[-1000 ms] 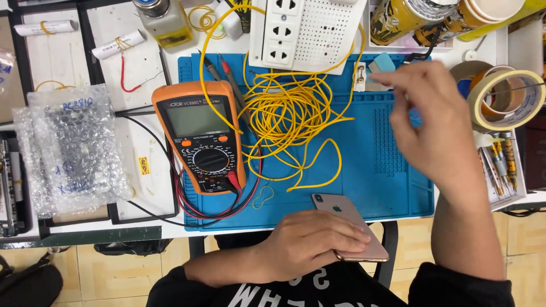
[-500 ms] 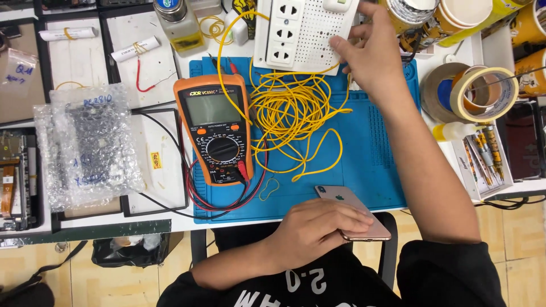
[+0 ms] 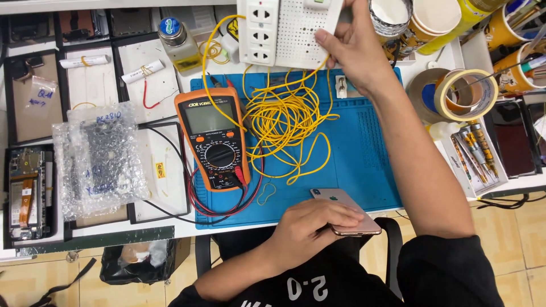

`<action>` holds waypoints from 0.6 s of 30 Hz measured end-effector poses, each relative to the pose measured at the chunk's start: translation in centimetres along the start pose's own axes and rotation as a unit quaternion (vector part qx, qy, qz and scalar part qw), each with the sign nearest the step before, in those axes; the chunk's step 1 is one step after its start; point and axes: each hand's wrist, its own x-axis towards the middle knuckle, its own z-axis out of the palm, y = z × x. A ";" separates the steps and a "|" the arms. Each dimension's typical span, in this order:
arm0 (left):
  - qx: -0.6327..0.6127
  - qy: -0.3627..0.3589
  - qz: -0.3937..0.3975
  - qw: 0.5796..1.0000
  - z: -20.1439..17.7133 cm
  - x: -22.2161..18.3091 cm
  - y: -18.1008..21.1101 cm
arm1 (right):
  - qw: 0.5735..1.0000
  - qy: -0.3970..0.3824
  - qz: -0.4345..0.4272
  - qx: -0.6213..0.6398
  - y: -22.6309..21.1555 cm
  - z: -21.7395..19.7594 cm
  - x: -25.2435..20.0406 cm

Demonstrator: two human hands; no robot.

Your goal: Disassembling a smartphone by removing bottom screws and prying the case open at a repair bench.

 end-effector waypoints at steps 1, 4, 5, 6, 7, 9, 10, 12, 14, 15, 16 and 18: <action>0.006 0.001 -0.001 1.000 0.0 0.0 0.1 | 1.000 -0.016 -0.011 0.004 1.0 -0.3 0.4; 0.007 0.004 -0.002 1.000 0.1 0.2 0.2 | 0.998 -0.038 0.003 -0.040 1.1 1.0 1.7; 0.008 0.001 -0.003 1.000 0.1 0.3 0.3 | 0.999 -0.035 0.003 -0.040 0.9 1.6 2.0; 0.007 0.004 -0.003 1.000 0.1 0.4 0.3 | 0.998 -0.035 -0.009 -0.054 0.8 2.2 2.4; 0.006 0.008 -0.006 1.000 0.2 0.5 0.5 | 0.997 -0.037 -0.019 -0.068 0.6 2.8 2.7; 0.012 0.008 -0.006 1.000 0.2 0.6 0.5 | 0.994 -0.033 -0.015 -0.105 1.1 3.2 2.9; 0.017 0.009 -0.005 1.000 0.2 0.6 0.5 | 0.989 -0.030 -0.011 -0.144 1.3 3.4 3.1; 0.019 0.009 -0.007 1.000 0.2 0.5 0.6 | 0.986 -0.002 -0.004 -0.169 2.5 3.3 3.6; 0.021 0.012 -0.006 1.000 0.2 0.7 0.6 | 0.980 0.023 0.001 -0.196 2.9 3.1 3.9; 0.019 0.012 -0.007 1.000 0.2 0.7 0.6 | 0.978 0.033 0.009 -0.204 2.7 3.1 3.7; 0.017 0.012 -0.008 1.000 0.2 0.7 0.6 | 0.976 0.042 0.017 -0.212 2.6 3.0 3.5; 0.024 0.016 -0.006 1.000 0.2 0.7 0.5 | 0.971 0.048 -0.022 -0.233 2.6 2.8 2.7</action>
